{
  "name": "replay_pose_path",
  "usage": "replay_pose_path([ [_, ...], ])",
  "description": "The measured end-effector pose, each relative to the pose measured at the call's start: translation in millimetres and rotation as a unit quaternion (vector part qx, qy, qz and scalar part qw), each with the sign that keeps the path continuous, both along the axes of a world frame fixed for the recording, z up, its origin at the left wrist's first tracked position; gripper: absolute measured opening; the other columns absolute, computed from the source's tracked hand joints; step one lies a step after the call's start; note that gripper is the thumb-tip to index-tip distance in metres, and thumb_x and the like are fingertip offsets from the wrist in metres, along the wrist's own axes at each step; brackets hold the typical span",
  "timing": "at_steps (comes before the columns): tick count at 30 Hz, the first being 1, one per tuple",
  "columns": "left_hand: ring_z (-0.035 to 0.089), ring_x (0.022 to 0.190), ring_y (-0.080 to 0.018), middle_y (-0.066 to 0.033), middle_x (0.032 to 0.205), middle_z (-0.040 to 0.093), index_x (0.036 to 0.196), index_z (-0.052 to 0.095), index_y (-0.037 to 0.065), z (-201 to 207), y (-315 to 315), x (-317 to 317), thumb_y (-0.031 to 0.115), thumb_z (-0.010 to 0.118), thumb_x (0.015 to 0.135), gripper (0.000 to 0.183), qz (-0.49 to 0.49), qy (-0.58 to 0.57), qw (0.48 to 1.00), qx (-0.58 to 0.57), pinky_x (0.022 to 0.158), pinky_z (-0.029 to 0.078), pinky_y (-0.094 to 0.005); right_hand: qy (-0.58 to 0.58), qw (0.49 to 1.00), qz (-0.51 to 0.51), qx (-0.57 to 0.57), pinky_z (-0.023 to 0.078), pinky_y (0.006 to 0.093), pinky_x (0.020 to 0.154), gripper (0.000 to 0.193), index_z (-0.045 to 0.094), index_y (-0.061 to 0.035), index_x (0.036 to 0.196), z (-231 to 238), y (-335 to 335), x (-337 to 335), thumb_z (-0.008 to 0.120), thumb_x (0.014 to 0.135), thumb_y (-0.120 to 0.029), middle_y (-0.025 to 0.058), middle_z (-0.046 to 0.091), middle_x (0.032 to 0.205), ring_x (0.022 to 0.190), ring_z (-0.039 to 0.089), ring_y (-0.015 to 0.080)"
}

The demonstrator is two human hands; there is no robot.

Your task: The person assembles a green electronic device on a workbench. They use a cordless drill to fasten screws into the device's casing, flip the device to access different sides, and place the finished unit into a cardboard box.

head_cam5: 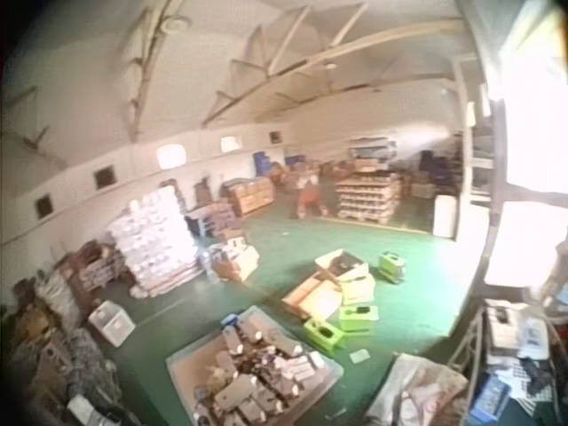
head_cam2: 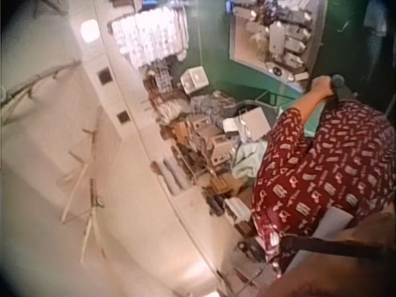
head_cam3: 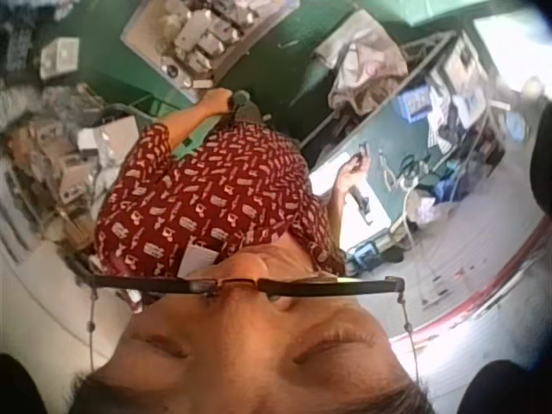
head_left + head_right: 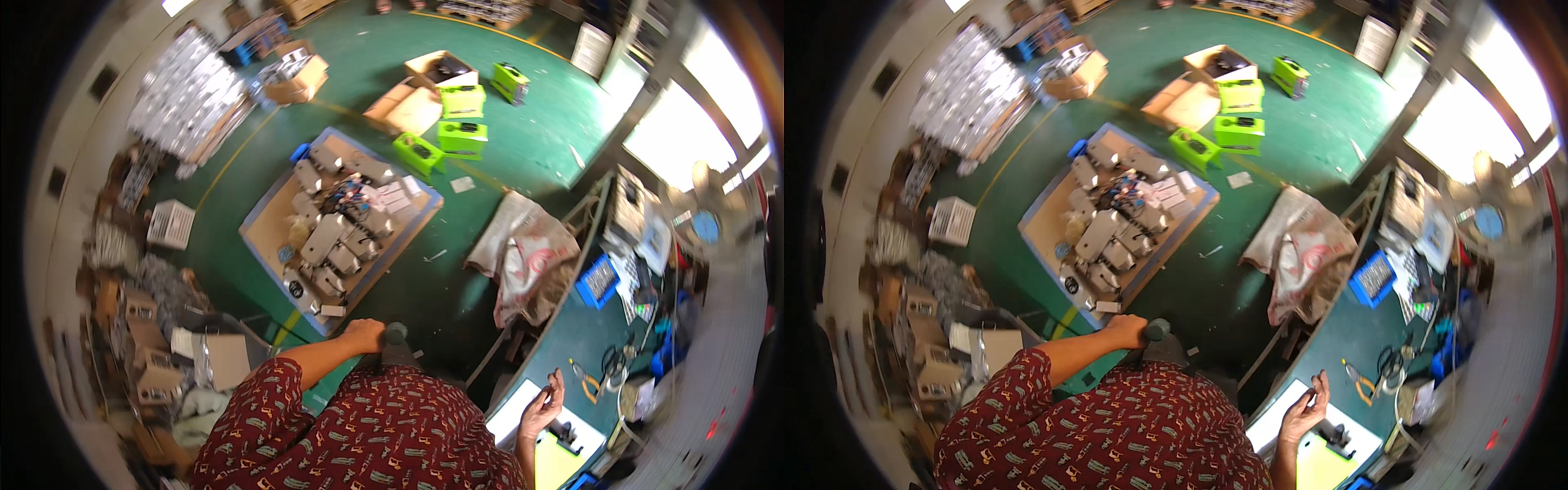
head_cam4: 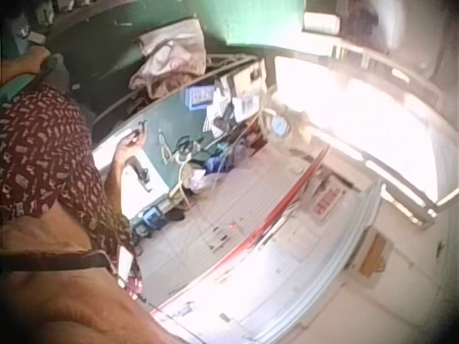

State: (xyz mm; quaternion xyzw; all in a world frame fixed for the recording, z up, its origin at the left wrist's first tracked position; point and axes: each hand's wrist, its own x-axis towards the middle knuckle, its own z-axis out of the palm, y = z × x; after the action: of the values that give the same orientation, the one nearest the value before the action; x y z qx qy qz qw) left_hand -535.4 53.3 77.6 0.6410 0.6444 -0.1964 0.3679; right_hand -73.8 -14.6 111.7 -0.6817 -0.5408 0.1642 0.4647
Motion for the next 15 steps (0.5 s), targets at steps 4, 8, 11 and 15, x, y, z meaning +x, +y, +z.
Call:
replay_pose_path([
  [4, 0.07, 0.113, -0.037, -0.0188, 0.118, 0.074, 0.107, 0.077, 0.01, -40, -77, -87, 0.037, 0.079, 0.076, 0.041, 0.164, 0.03, 0.986, -0.002, 0.093, 0.057, -0.0484, 0.183, 0.975, 0.127, 0.025, 0.053, 0.0355, 0.099, 0.013, 0.07, 0.0001, 0.106, -19, 79, -45, 0.061, 0.105, -0.009, 0.0141, 0.073, 0.117, 0.107, 0.067, 0.0202],
  [8, 0.071, 0.111, -0.0366, -0.018, 0.117, 0.074, 0.11, 0.077, 0.01, -64, -139, -137, 0.034, 0.077, 0.079, 0.039, 0.282, 0.059, 0.949, -0.127, 0.09, 0.057, -0.0478, 0.278, 0.936, 0.213, -0.035, 0.057, 0.0329, 0.09, 0.013, 0.071, 0.0012, 0.103, -22, 120, -131, 0.059, 0.101, 0.005, 0.0125, 0.074, 0.113, 0.099, 0.069, 0.0183],
  [11, 0.072, 0.105, -0.0356, -0.0166, 0.112, 0.075, 0.11, 0.077, 0.008, -66, -172, -168, 0.032, 0.075, 0.081, 0.038, 0.314, 0.041, 0.934, -0.166, 0.085, 0.057, -0.0463, 0.114, 0.94, 0.277, -0.164, 0.057, 0.0298, 0.085, 0.018, 0.075, 0.0043, 0.106, -13, 143, -198, 0.061, 0.096, 0.006, 0.0131, 0.077, 0.102, 0.092, 0.072, 0.0173],
  [15, 0.073, 0.098, -0.0346, -0.0144, 0.105, 0.075, 0.105, 0.076, 0.005, -68, -200, -190, 0.029, 0.072, 0.082, 0.033, 0.362, 0.045, 0.907, -0.212, 0.079, 0.057, -0.0447, 0.089, 0.877, 0.376, -0.285, 0.057, 0.0273, 0.081, 0.018, 0.076, 0.0045, 0.107, -16, 169, -270, 0.064, 0.094, 0.0, 0.0103, 0.077, 0.095, 0.088, 0.072, 0.0146],
])
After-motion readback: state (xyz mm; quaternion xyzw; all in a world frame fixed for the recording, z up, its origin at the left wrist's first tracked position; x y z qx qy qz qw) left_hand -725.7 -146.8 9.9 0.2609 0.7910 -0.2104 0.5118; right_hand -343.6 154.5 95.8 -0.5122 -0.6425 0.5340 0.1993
